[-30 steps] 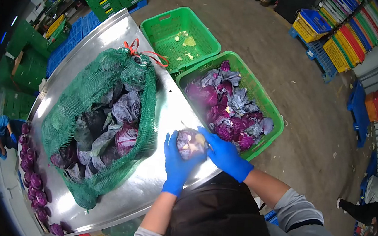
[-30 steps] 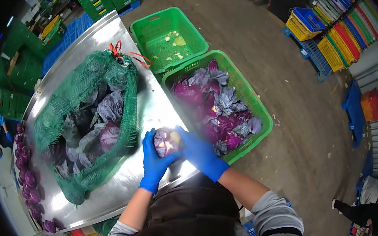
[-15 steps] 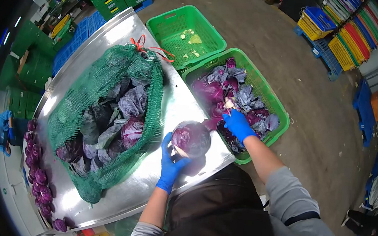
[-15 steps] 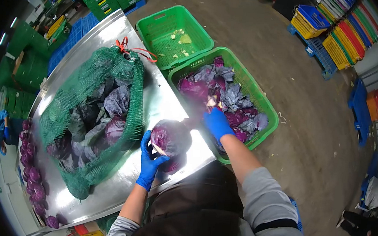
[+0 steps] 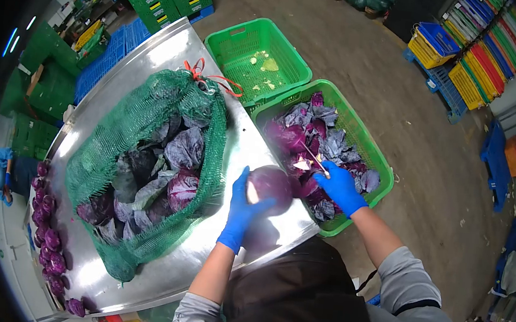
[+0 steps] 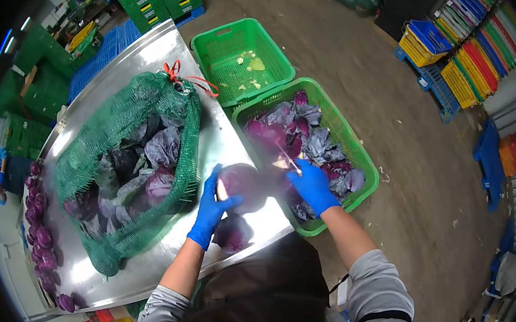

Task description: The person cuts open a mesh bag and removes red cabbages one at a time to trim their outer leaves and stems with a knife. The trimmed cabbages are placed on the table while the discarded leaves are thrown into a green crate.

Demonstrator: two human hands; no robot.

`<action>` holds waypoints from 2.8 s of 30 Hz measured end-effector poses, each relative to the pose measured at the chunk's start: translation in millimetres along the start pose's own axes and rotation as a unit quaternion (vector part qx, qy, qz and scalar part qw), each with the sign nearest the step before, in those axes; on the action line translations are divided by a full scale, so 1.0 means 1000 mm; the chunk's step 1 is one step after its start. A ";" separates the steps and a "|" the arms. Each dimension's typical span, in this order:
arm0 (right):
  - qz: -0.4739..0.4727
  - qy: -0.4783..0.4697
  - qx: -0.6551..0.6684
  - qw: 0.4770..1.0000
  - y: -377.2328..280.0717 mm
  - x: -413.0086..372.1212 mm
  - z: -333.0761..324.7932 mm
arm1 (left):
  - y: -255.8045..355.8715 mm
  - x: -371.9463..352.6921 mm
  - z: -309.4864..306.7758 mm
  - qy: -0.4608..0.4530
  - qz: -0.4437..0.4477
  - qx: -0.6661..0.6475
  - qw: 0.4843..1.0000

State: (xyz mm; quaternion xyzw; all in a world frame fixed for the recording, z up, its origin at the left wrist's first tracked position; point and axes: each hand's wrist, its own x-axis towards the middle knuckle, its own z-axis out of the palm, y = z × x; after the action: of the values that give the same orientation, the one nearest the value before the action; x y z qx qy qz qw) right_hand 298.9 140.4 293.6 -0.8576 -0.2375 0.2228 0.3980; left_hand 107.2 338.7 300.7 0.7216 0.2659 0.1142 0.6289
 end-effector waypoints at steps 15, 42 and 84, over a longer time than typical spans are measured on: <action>-0.114 -0.095 0.047 0.988 -0.094 -0.039 0.019 | 0.063 -0.023 0.017 -0.034 -0.056 0.029 0.997; 0.030 -0.008 -0.201 0.979 -0.005 -0.003 -0.010 | 0.015 -0.031 -0.016 -0.040 0.001 -0.055 0.998; -0.027 0.046 -0.044 0.998 0.007 0.020 0.034 | 0.063 -0.068 0.019 0.060 -0.102 -0.056 0.991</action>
State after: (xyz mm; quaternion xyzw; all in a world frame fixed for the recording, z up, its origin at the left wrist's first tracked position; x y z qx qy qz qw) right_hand 296.7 167.7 264.5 -0.8770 -0.2519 0.1609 0.3763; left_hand 75.4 282.2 369.6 0.6459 0.3688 0.1070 0.6598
